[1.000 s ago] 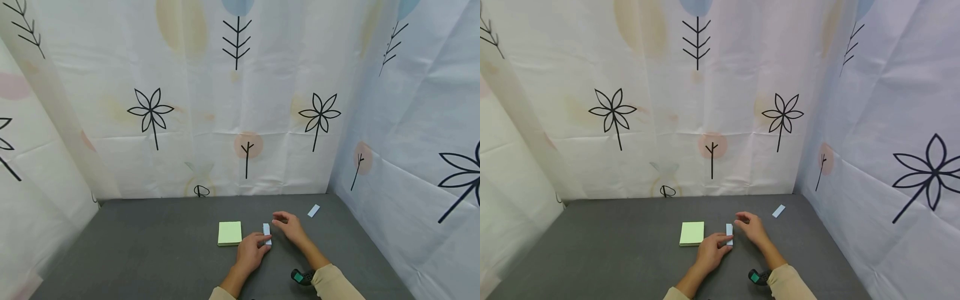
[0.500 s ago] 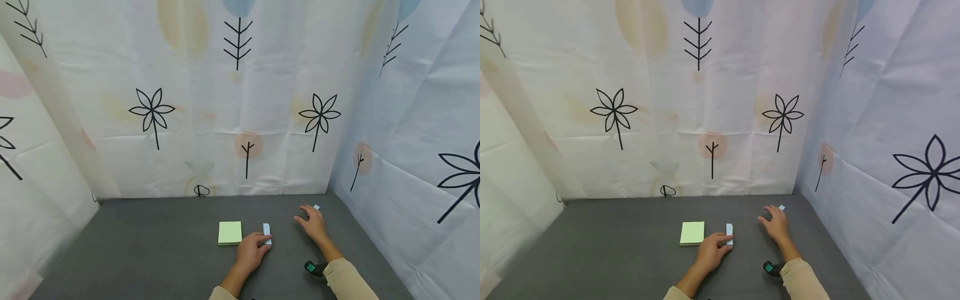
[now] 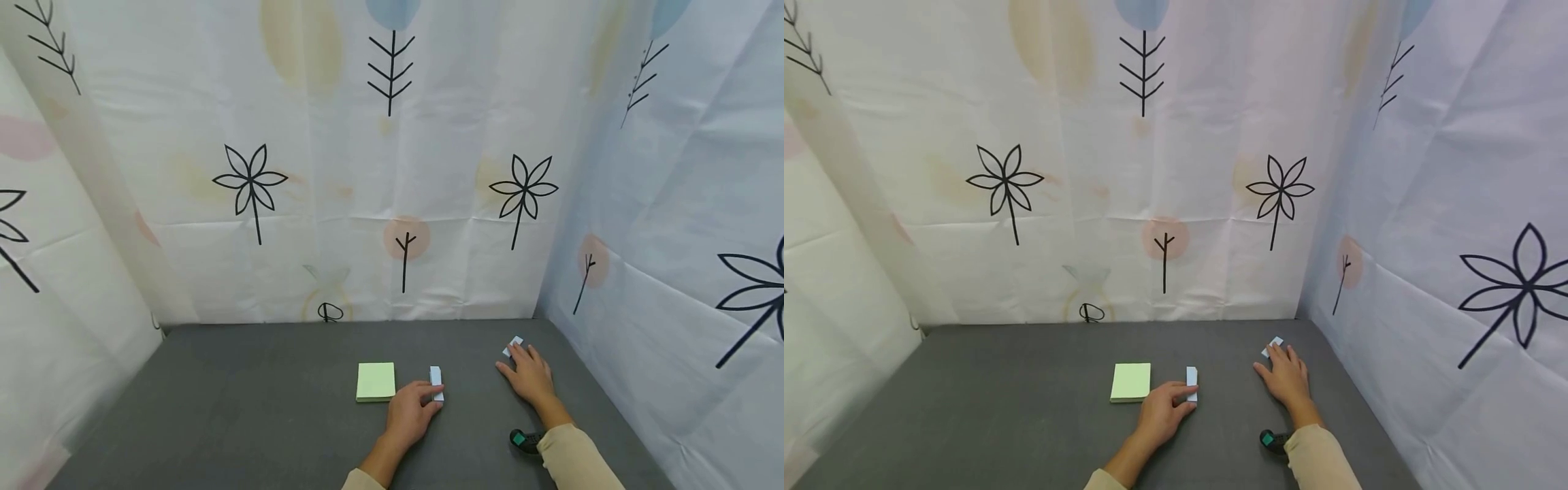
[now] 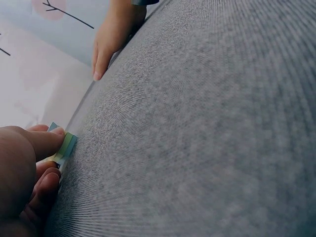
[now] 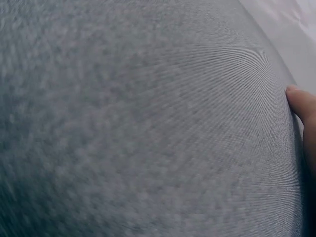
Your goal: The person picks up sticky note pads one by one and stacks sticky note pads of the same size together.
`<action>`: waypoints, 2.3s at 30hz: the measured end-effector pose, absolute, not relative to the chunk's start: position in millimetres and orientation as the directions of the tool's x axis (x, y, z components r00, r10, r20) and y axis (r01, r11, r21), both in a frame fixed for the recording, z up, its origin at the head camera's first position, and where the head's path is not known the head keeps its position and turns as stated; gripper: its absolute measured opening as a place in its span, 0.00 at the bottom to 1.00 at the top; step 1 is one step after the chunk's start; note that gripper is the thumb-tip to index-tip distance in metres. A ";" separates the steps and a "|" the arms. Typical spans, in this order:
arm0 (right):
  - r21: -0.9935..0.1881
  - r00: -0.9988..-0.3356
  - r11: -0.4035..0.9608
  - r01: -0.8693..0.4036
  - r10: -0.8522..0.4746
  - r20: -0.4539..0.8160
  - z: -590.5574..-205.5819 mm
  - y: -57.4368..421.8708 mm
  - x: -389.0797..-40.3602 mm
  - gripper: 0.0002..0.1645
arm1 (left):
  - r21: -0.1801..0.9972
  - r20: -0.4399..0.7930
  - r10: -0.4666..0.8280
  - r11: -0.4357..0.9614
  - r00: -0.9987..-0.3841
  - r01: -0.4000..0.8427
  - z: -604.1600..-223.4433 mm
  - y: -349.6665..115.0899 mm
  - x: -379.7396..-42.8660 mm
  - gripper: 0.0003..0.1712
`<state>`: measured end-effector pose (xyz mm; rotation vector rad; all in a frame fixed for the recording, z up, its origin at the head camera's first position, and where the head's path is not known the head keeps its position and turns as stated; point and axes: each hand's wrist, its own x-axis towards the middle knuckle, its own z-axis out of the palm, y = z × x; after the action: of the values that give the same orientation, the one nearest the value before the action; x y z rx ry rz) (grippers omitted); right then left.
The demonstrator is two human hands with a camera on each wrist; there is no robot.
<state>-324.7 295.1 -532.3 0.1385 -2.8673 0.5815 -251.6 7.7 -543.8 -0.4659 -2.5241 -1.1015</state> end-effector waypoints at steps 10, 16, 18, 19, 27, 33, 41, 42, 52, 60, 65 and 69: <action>-0.368 -0.929 0.900 -0.234 -0.096 0.357 -534.8 292.6 -320.1 0.28 | 0.636 0.433 0.162 0.641 -0.887 0.428 -542.1 7.4 -252.0 0.17; -0.352 -0.884 0.895 -0.272 -0.088 0.460 -539.3 292.3 -320.9 0.19 | 0.641 0.427 0.160 0.641 -0.890 0.422 -543.1 9.4 -251.8 0.17; -0.344 -0.878 0.898 -0.274 -0.087 0.471 -539.6 292.1 -320.8 0.17 | 0.646 0.419 0.158 0.640 -0.894 0.416 -544.0 9.9 -251.8 0.17; -0.341 -0.876 0.899 -0.275 -0.088 0.474 -540.0 292.2 -321.1 0.17 | 0.651 0.414 0.155 0.638 -0.897 0.411 -544.1 9.9 -251.7 0.17; -0.319 -0.858 0.904 -0.286 -0.093 0.506 -538.8 290.3 -322.3 0.19 | 0.664 0.406 0.151 0.628 -0.901 0.405 -544.0 9.7 -252.2 0.17; -0.318 -0.850 0.901 -0.294 -0.094 0.519 -538.1 290.4 -322.5 0.19 | 0.671 0.402 0.153 0.622 -0.903 0.404 -542.8 9.1 -251.9 0.17; -0.361 -0.883 0.891 -0.277 -0.088 0.460 -538.8 294.3 -324.7 0.22 | 0.675 0.391 0.154 0.623 -0.907 0.396 -543.4 8.8 -252.4 0.17; -0.372 -0.888 0.887 -0.273 -0.084 0.452 -538.7 294.8 -325.0 0.23 | 0.674 0.393 0.155 0.622 -0.907 0.398 -543.4 8.8 -252.5 0.17; -0.489 -0.911 0.850 -0.197 0.026 0.412 -537.4 295.1 -331.8 0.28 | 0.660 0.398 0.158 0.634 -0.904 0.402 -542.3 8.3 -252.8 0.17; -0.409 -0.969 0.909 -0.072 0.034 0.246 -530.0 293.5 -339.3 0.37 | 0.654 0.383 0.160 0.649 -0.910 0.389 -540.4 9.0 -252.2 0.17; -0.424 -0.988 0.905 -0.044 0.023 0.152 -521.5 293.7 -341.1 0.40 | 0.655 0.387 0.158 0.647 -0.908 0.391 -538.5 9.6 -252.5 0.17; -0.441 -0.993 0.897 -0.031 0.023 0.118 -518.1 294.6 -340.4 0.41 | 0.657 0.402 0.162 0.634 -0.901 0.407 -539.1 9.6 -252.3 0.17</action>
<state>-340.4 294.6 -518.1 0.0061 -2.9418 0.6867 -252.3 9.6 -539.1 -0.4584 -2.5522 -1.1371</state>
